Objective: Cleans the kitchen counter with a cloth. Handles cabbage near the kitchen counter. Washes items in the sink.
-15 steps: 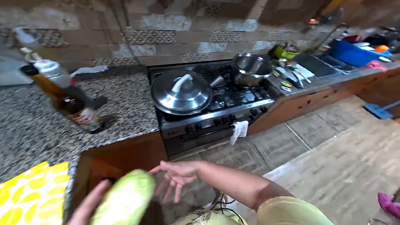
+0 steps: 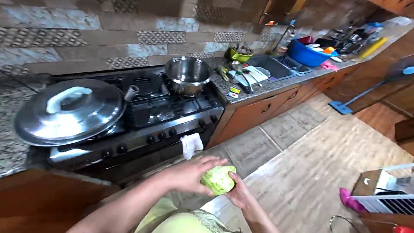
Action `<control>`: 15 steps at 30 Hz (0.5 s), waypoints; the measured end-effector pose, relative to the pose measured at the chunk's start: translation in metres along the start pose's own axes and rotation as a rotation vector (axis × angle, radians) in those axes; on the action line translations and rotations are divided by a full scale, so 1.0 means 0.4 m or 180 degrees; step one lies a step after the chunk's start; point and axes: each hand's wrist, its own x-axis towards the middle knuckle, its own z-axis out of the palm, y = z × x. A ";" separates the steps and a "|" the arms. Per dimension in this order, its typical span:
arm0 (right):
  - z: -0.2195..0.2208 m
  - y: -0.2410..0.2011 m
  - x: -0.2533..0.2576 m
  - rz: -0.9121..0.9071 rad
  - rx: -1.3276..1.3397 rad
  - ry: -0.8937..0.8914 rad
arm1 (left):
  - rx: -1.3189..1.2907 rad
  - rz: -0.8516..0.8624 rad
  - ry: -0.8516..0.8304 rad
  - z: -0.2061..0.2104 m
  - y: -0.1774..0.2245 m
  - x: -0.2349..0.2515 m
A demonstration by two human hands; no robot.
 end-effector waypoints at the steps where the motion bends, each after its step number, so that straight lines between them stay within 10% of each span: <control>1: -0.042 -0.032 0.005 -0.0145 0.0063 0.0100 | -0.0202 0.0031 0.0084 -0.022 -0.005 0.070; 15: -0.514 -0.649 0.158 -0.1710 -0.0042 0.1846 | -0.1615 -0.0987 0.2046 -0.384 -0.609 1.157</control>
